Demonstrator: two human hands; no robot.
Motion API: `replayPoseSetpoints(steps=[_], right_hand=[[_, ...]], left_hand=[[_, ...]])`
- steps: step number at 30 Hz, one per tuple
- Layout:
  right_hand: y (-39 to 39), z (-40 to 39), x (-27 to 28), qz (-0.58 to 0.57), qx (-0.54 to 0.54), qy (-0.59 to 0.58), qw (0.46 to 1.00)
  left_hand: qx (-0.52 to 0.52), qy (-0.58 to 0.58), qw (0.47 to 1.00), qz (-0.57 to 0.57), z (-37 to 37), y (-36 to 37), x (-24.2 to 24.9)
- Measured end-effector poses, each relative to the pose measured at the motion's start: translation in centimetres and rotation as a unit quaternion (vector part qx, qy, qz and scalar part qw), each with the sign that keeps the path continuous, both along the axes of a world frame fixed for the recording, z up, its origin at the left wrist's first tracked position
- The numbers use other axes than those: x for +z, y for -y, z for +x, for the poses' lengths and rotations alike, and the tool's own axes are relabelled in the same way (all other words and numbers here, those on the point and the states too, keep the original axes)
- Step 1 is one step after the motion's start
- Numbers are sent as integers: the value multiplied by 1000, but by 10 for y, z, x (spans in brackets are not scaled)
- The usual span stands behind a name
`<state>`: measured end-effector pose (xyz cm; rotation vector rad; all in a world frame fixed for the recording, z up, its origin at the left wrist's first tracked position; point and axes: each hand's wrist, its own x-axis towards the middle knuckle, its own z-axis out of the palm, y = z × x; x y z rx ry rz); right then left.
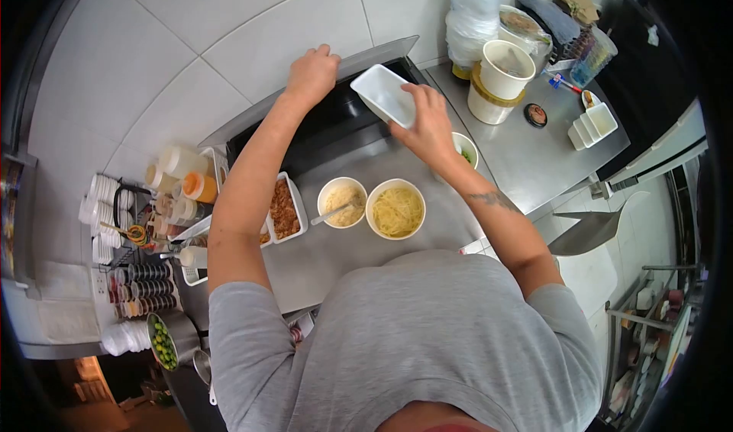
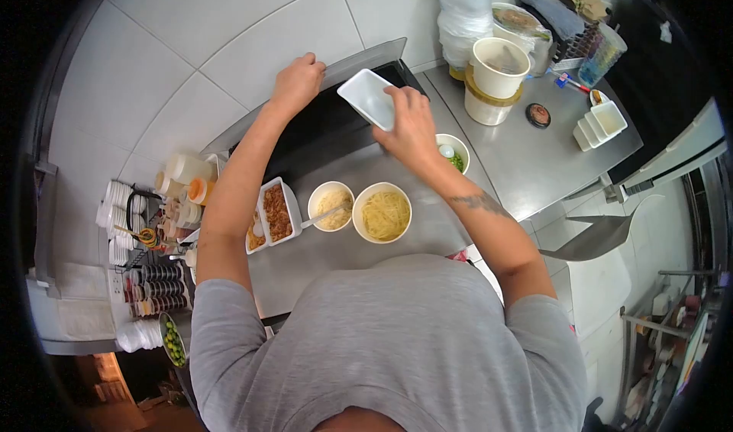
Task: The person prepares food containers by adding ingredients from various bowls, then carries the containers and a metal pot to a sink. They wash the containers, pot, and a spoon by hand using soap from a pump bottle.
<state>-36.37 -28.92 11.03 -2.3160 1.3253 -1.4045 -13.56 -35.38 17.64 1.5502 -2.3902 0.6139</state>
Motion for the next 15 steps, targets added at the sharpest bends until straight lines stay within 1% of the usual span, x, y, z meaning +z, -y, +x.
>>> replayPoseSetpoints(steps=[1,4,7,10,13,15], right_hand=[[11,7,-6,-13,-15,-1,1000],[38,23,-21,33,-64,-8,997],[53,29,-29,65,-89,-65,992],[59,28,-36,122,-109,-139,977],[56,27,-42,10,-177,-124,976],[54,21,-42,36,-141,-172,974]], left_hand=[[2,-8,1000,1,0,3,3],[19,-19,1000,14,-1,4,4],[17,-41,999,8,0,4,5],[13,-43,999,7,1,6,4],[11,-40,999,-4,1,5,3],[2,-45,999,-11,0,2,-1]])
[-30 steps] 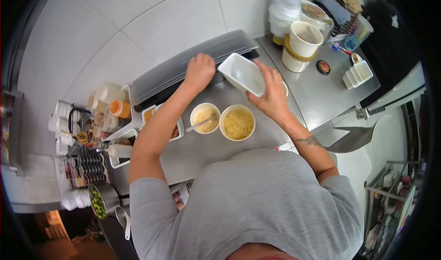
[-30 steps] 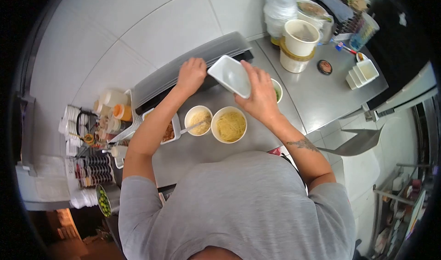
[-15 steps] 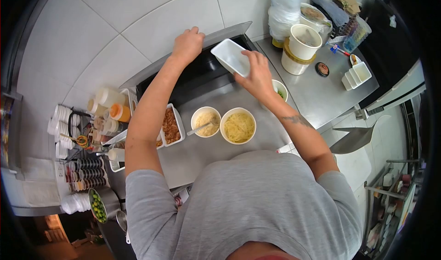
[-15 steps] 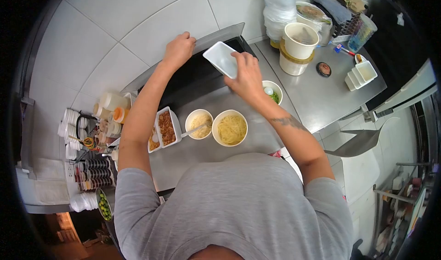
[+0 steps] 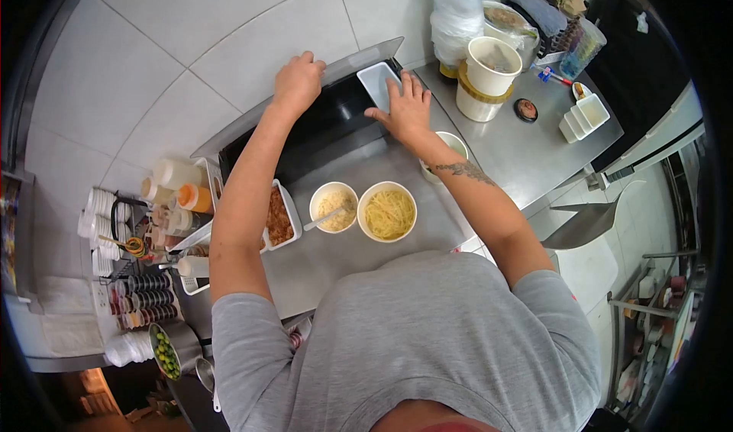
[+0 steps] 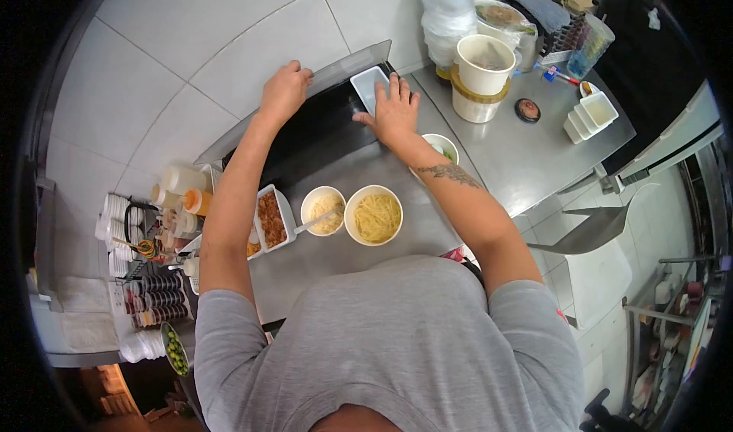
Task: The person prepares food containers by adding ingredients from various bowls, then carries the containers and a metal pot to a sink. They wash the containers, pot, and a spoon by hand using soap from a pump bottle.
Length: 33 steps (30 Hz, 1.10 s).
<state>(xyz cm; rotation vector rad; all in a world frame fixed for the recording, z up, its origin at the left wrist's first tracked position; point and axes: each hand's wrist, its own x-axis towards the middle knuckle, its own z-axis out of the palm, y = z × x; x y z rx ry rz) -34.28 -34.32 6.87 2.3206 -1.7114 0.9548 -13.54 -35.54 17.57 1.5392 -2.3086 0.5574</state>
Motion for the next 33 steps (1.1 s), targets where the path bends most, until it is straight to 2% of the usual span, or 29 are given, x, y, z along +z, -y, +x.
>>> replayPoseSetpoints(steps=[4,10,13,19,25,28,30,33], right_hand=[[-10,-21,4,106,-6,-59,993],[-18,-60,2,65,49,-40,996],[-26,-81,6,48,85,41,994],[-52,-132,-5,109,84,198,970],[-69,-160,-28,260,74,303,914],[-75,-162,-20,380,122,390,830],[-76,-160,-22,382,135,414,815],[-76,-158,-20,374,133,435,808]], left_hand=[[-14,2,1000,-9,-5,-12,-7],[-2,1,1000,-2,-21,-41,-20],[-12,-13,1000,16,-27,-56,-35],[-2,-33,999,43,-38,-82,-81],[16,-44,998,44,-38,-74,-90],[28,-46,998,39,-42,-78,-87],[38,-58,997,21,-45,-84,-84],[98,-71,990,78,-65,-115,-53]])
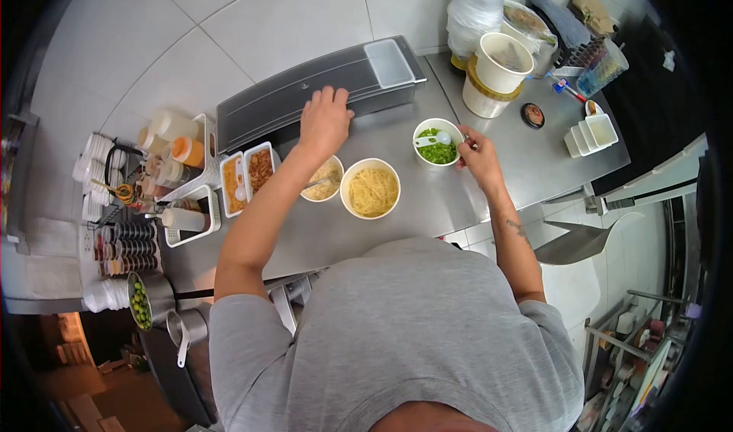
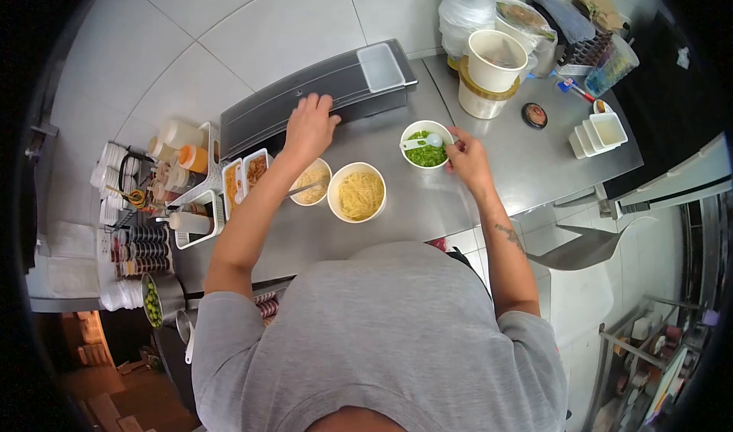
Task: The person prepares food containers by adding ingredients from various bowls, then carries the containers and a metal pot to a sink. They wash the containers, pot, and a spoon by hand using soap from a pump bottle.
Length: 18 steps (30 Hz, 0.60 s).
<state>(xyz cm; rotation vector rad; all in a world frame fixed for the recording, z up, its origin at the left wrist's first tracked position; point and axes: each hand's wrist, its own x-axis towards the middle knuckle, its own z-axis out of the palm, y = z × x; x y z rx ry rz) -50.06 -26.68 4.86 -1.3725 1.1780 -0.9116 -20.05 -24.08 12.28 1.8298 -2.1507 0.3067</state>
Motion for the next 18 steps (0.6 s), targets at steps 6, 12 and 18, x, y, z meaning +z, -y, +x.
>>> replayPoseSetpoints(steps=[6,12,18], right_hand=[[2,10,36,-29,3,45,999],[17,45,76,-66,13,81,994],[17,61,81,-90,3,96,991]], left_hand=[[37,-42,945,321,-17,-72,-3],[111,-97,956,254,-31,-90,-22],[73,-144,970,180,-25,-94,-25]])
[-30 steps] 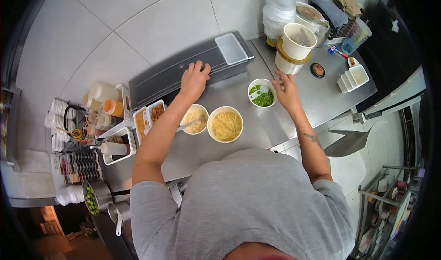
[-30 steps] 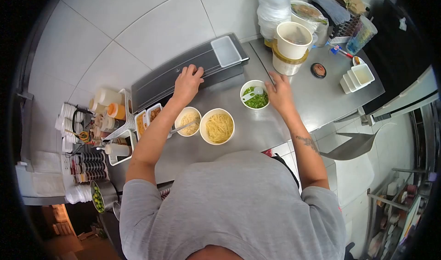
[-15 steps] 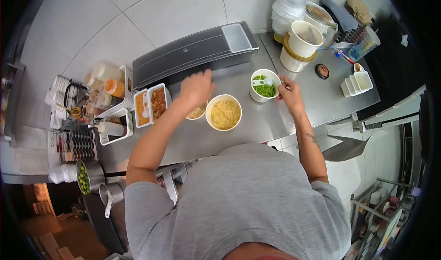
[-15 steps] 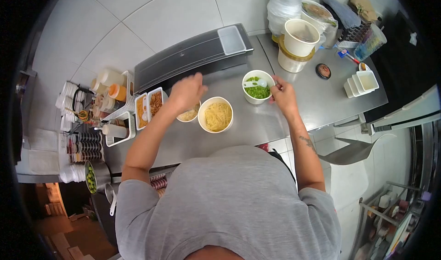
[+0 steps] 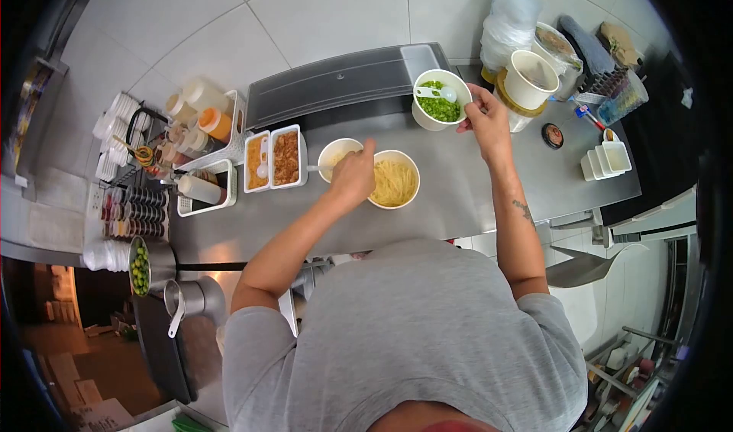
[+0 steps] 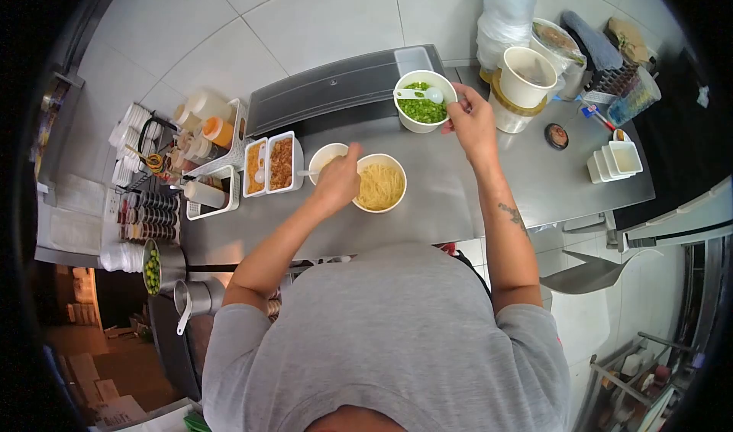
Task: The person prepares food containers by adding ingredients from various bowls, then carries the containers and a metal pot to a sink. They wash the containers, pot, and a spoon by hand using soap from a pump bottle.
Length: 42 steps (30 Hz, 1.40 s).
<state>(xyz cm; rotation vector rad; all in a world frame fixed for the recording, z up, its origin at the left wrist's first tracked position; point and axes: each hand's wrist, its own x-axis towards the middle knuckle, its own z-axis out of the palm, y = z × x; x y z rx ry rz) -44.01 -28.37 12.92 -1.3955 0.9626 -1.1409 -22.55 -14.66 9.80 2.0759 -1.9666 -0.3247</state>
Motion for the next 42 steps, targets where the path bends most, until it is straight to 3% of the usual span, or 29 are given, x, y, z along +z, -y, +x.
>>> replayPoseSetpoints(steps=[7,11,13,18,23,26,32,36,38,42], right_hand=[[-7,-28,-10,10,-60,7,998],[-14,-38,-7,12,-88,14,996],[-18,-39,-6,11,-89,7,996],[-28,-30,-7,6,-64,-5,998],[-28,-13,-7,37,-20,16,999],[-21,9,-7,54,35,25,998],[-5,111,1,65,143,43,987],[2,204,7,79,166,47,982],[4,241,8,85,174,54,980],[7,280,-6,50,137,49,988]], left_hand=[[43,-62,995,-72,18,18,53],[66,-30,986,-149,40,69,99],[97,12,987,-129,39,106,117],[141,47,983,-113,35,194,95],[161,25,982,-96,37,221,82],[121,116,963,-212,38,195,98],[93,32,928,-359,72,101,126],[184,-39,934,-303,94,36,130],[242,-47,940,-235,115,21,114],[282,-182,930,-151,161,36,60]])
